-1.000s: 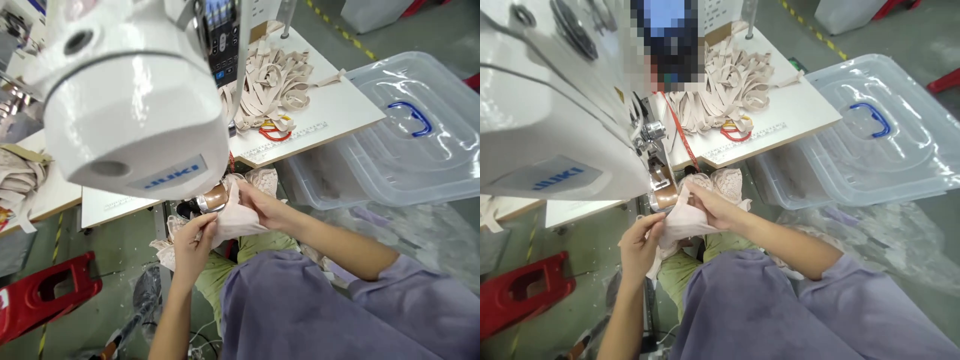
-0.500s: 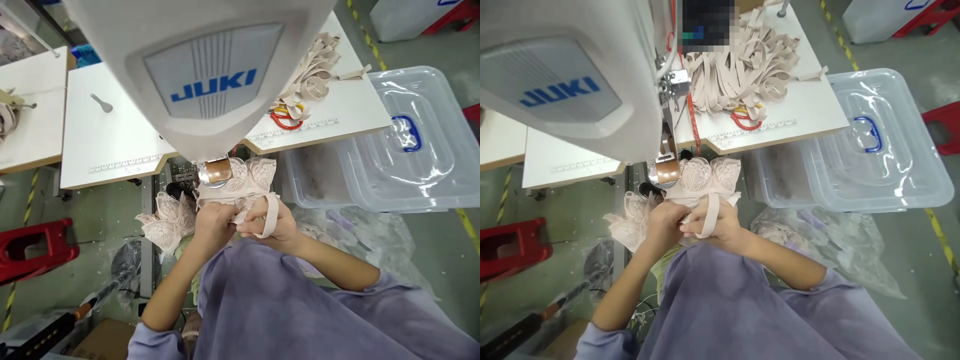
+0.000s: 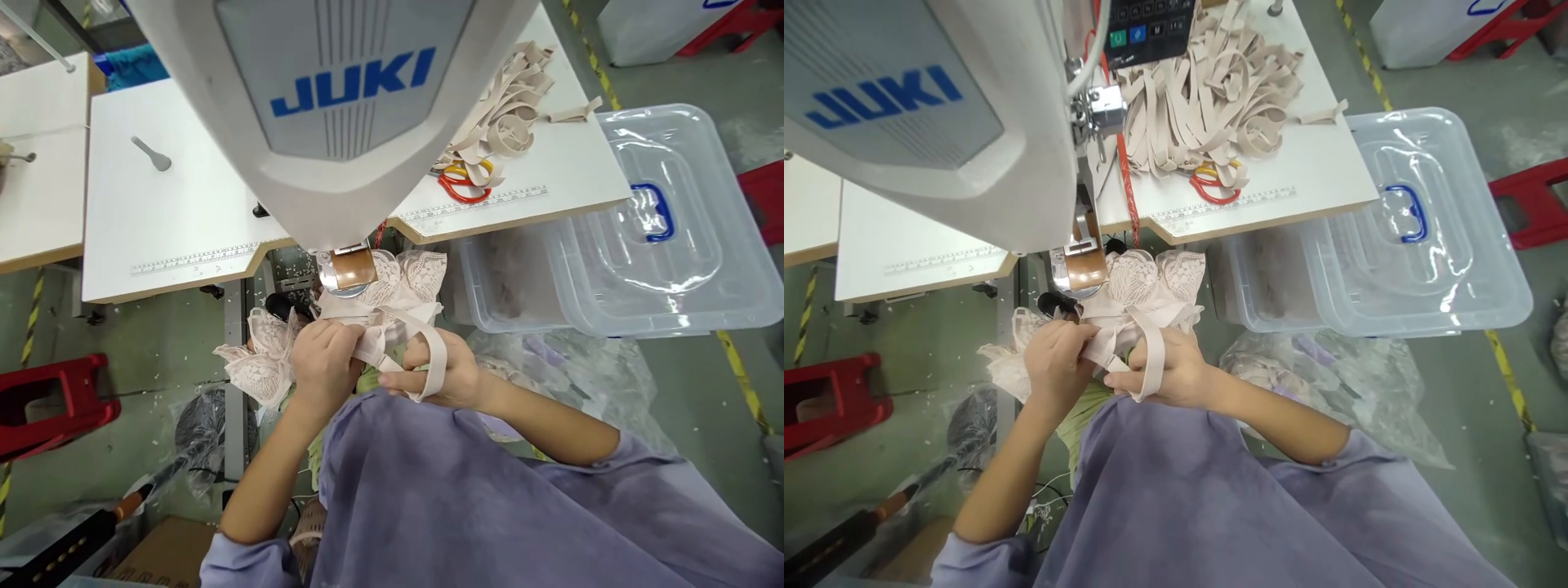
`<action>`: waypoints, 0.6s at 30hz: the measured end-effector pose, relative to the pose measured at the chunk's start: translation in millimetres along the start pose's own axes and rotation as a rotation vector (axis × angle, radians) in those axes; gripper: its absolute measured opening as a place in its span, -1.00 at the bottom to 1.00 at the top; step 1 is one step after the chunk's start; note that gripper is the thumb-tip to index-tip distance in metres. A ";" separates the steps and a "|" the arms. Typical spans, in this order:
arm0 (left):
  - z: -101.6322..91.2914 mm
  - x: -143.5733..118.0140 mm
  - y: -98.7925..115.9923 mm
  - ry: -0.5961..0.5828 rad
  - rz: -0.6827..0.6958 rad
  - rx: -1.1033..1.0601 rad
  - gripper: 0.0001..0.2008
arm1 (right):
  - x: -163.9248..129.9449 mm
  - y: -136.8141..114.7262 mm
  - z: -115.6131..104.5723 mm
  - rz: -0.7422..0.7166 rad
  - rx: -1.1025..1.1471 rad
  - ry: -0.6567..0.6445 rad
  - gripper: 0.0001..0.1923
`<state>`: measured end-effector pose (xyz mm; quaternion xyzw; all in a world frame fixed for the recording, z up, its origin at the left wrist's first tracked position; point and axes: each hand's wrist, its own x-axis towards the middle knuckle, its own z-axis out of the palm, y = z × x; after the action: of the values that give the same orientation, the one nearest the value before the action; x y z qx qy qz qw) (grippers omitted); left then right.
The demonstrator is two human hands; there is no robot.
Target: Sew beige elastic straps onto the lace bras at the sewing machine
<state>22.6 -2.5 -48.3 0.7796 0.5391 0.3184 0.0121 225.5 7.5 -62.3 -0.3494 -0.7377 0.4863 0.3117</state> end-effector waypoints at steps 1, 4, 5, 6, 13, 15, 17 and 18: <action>-1.3 0.5 0.2 -0.017 -0.034 -0.019 -0.79 | 0.1 4.5 -3.2 -0.099 -0.074 -0.025 -0.78; -12.4 3.0 1.1 -0.315 -0.272 -0.253 -0.79 | 0.5 31.7 -23.3 -0.348 -0.282 -0.076 -0.78; -18.1 3.2 1.2 -0.494 -0.361 -0.410 -0.78 | -0.3 46.0 -32.5 -0.354 -0.348 -0.084 -0.64; -24.2 2.7 0.8 -0.671 -0.435 -0.586 -0.78 | -2.3 62.6 -41.9 -0.326 -0.423 -0.103 -0.46; -46.3 -25.4 -21.6 -0.529 -1.131 -1.150 -0.57 | -47.2 156.2 -76.8 0.246 -0.654 -0.472 -0.71; -49.9 -33.8 -31.7 -0.388 -1.299 -1.127 -0.51 | -59.8 148.6 -85.2 0.284 -0.695 -0.372 -0.72; -56.8 -39.6 -43.1 -0.246 -1.367 -1.077 -0.47 | -67.8 128.9 -98.0 0.255 -0.776 -0.099 -0.66; -60.7 -41.4 -49.4 -0.182 -1.377 -1.044 -0.46 | -69.6 117.9 -104.3 0.202 -0.827 0.102 -0.67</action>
<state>-58.4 -36.6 -37.9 0.1972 0.6728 0.3833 0.6013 373.1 36.0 -146.2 -0.5391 -0.8163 0.1599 0.1323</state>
